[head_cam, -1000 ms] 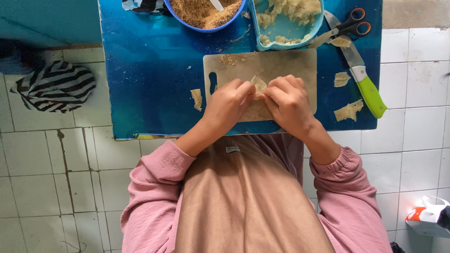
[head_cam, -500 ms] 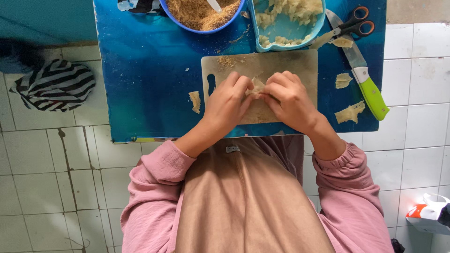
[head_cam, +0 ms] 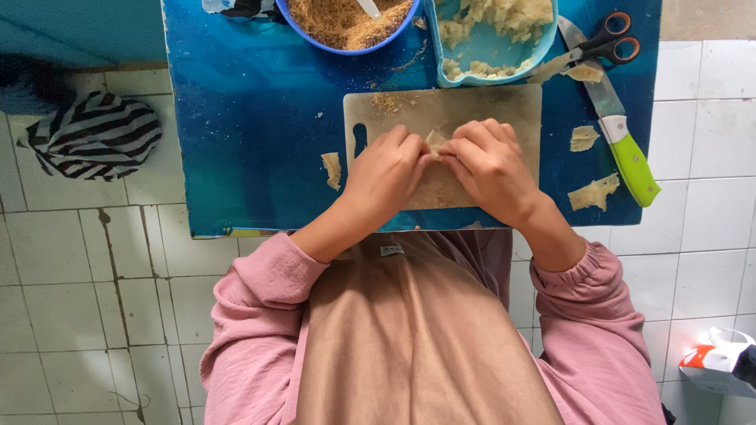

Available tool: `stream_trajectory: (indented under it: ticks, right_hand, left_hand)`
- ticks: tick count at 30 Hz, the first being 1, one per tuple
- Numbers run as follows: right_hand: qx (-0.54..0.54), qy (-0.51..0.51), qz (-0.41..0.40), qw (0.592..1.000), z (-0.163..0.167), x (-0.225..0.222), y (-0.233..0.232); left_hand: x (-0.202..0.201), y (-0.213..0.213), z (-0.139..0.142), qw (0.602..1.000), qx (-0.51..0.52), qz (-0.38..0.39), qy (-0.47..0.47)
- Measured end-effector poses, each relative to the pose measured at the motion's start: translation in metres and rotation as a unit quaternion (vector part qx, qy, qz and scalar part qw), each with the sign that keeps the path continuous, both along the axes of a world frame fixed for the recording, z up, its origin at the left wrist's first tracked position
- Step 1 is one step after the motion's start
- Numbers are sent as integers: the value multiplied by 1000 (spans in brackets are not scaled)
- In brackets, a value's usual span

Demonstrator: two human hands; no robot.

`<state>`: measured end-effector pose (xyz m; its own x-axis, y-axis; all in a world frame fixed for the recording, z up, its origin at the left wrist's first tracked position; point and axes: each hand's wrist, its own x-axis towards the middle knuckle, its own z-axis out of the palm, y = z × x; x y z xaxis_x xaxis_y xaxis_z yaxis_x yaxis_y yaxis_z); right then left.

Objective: The person works at a small blue table, tearing and trimming pieces of thin dough on a cutting board, then peels apart and stretches round dough discs by hand and stacks them on the table. A bowl of brown powder and a container of dough pieces sit nearby, and the person occasionally reaches into the bowls between discs.

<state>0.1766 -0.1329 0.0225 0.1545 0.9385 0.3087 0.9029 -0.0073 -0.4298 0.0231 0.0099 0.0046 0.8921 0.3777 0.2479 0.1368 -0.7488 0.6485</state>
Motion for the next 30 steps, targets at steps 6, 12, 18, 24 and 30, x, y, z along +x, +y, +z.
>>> stream_trajectory:
  ticks: [6, 12, 18, 24, 30]
  right_hand:
    - [-65, 125, -50, 989, -2, 4, 16]
    - [-18, 51, -12, 998, 0, 2, 10]
    - [4, 60, -49, 997, -4, 0, 11]
    - [71, -96, -3, 993, -2, -5, 10]
    - [65, -160, -9, 985, -6, -1, 15]
  left_hand:
    - [4, 0, 3, 1000, 8, 17, -24]
    - [-3, -6, -4, 997, 67, 3, -31]
    - [9, 4, -18, 999, 49, 14, 12]
    - [22, 19, -5, 993, 10, 8, 114]
    - [-7, 26, 23, 994, -55, 84, 31]
